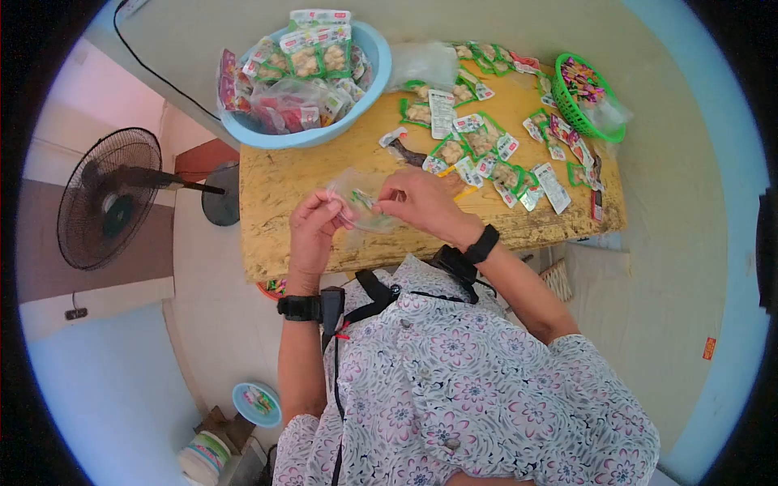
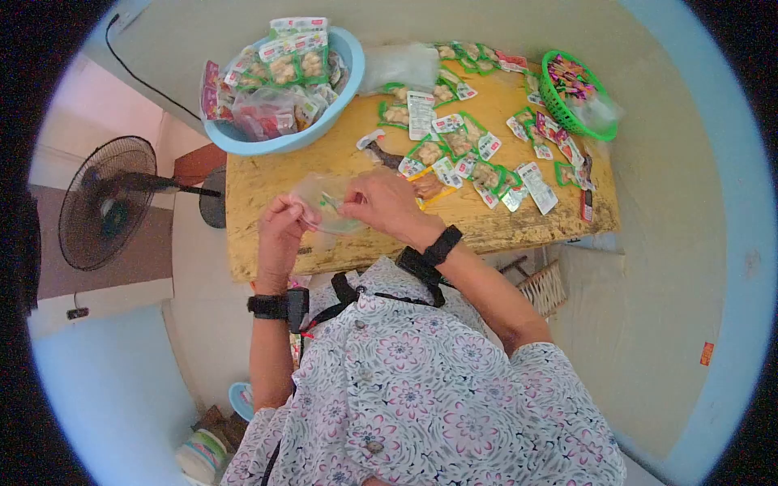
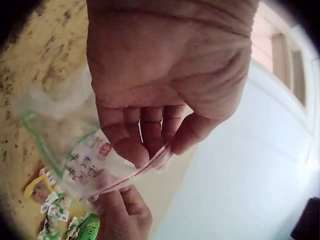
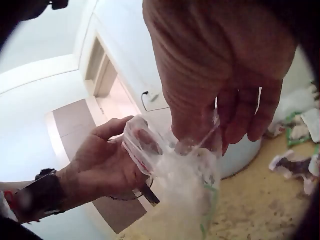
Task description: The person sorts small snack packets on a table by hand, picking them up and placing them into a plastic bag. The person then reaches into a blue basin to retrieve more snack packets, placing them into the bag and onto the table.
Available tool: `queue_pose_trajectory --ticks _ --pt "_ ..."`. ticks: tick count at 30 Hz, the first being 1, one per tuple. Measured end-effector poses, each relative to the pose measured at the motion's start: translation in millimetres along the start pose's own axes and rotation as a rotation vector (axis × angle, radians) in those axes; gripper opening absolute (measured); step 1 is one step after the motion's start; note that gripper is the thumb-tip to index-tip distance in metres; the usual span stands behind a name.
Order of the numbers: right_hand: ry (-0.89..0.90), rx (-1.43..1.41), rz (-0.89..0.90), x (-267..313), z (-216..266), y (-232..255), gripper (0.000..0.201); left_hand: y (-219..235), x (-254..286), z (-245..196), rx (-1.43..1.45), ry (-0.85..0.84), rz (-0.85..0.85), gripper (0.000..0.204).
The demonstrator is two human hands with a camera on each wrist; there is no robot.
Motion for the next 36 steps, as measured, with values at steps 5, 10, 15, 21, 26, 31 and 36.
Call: queue_pose_trajectory --ticks 5,10,15,21,26,31,36 --pt "0.133 0.086 -0.046 -5 28 10 0.019 1 0 -36 -0.329 0.001 -0.051 0.011" --pt "0.176 -0.065 -0.02 -11 60 15 0.017 17 3 -43 -0.385 0.038 -0.152 0.012" --pt "0.196 -0.055 -0.064 -22 47 13 0.016 30 8 -50 -0.416 0.028 -0.187 0.012" --pt "0.008 -0.104 0.055 -18 32 11 0.018 16 1 -74 -0.382 -0.056 -0.138 0.013" --pt "-0.143 -0.262 0.194 0 -45 -31 0.016 -9 -27 -45 -0.419 0.043 0.026 0.018" --pt "-0.18 -0.158 0.19 24 -119 -45 0.015 24 -40 12 -0.46 0.243 -0.046 0.021" --pt "-0.256 0.174 0.247 52 -126 -43 0.014 107 -24 55 -0.632 0.259 -0.263 0.02"
Point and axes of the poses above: each hand's wrist, its own x-axis away from the middle knuckle, its own y-axis out of the back of the hand, z = x × y, the point moved 5 cm from there along -x, towards the middle knuckle, and after that the axes turned 4 degrees about -z, right-handed, at the moved point
